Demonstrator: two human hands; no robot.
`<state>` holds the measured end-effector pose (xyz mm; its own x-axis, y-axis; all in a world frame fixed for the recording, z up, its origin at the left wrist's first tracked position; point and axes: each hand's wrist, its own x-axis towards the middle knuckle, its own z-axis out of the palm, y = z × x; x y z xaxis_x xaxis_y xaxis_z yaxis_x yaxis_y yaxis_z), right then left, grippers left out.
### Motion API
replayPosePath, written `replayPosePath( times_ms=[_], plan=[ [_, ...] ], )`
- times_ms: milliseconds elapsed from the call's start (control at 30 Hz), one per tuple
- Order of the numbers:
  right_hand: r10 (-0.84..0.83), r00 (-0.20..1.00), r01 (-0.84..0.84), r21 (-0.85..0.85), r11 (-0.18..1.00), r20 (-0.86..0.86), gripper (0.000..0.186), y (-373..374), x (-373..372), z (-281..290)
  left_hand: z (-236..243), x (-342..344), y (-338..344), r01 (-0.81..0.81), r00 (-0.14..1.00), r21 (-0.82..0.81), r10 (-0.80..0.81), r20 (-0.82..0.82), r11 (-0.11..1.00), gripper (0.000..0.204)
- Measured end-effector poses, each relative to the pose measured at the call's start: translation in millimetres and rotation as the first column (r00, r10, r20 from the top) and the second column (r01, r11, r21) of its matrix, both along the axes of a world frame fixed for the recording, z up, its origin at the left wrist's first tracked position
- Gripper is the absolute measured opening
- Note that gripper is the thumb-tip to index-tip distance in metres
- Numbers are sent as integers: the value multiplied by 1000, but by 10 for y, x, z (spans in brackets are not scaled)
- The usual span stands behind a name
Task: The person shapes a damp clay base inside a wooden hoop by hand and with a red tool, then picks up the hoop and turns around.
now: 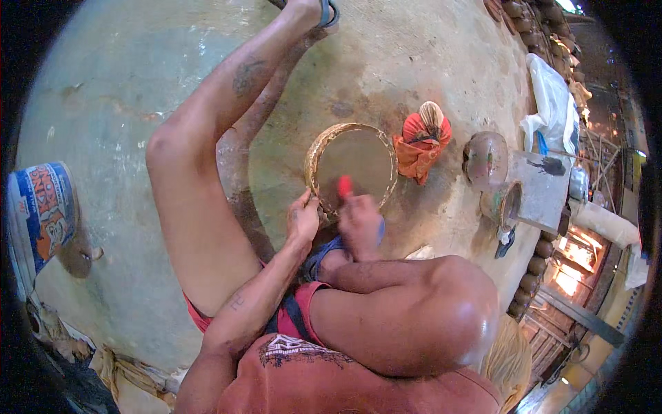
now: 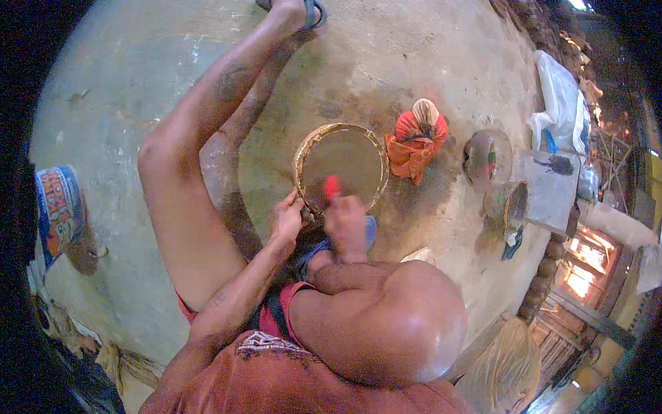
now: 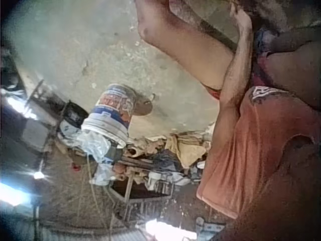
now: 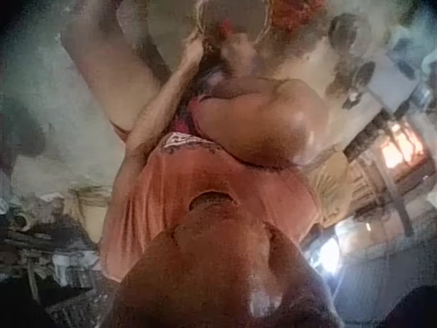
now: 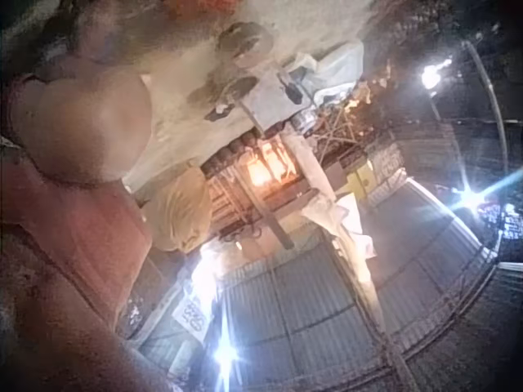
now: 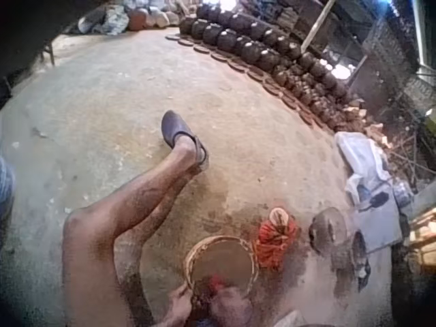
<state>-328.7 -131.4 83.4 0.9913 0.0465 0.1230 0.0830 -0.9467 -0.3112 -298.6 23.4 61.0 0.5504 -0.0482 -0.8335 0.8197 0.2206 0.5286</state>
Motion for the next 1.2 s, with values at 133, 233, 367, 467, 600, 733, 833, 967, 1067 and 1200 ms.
replayPosePath(
  times_ms=[133, 233, 367, 467, 600, 733, 833, 967, 1067, 1200],
  plan=[
    [225, 970, -168, 413, 895, -94, 24, 331, 177, 109, -157, -32, 115, -118, 993, -137, 115, -30, 984, 42],
    [185, 982, -159, 433, 887, -19, 17, 229, 404, 228, -155, 23, 163, -167, 986, -279, 158, -56, 946, 44],
    [-312, 946, 304, 92, 948, 91, 16, -346, 828, 243, 52, 92, 163, -290, 954, -189, 268, -134, 938, 53],
    [-400, 910, 405, -31, 914, 108, 17, -572, 1099, 128, 15, 75, 141, -225, 971, -169, 207, -118, 960, 53],
    [-387, 922, 388, 33, 921, -21, 16, -300, 1321, -102, -115, 13, 101, -168, 985, -210, 158, -61, 963, 52],
    [-124, 992, 124, 16, 992, -10, 18, 166, 1283, -94, 11, 62, 81, -103, 994, -114, 101, -30, 988, 45],
    [147, 987, -151, 58, 987, 63, 20, 308, 1139, -20, -84, 30, 73, -132, 991, -109, 130, -20, 985, 41],
    [456, 887, -458, -14, 889, -71, 30, 225, 915, 161, -202, 18, 110, -181, 983, -184, 172, -60, 966, 39],
    [464, 882, -468, -49, 882, -83, 34, -38, 939, 244, -97, 48, 135, -218, 976, -242, 205, -77, 946, 39],
    [92, 983, -76, -107, 991, 157, 39, -179, 1382, 74, -156, 16, 109, -231, 973, -232, 216, -86, 945, 43]
  ],
)
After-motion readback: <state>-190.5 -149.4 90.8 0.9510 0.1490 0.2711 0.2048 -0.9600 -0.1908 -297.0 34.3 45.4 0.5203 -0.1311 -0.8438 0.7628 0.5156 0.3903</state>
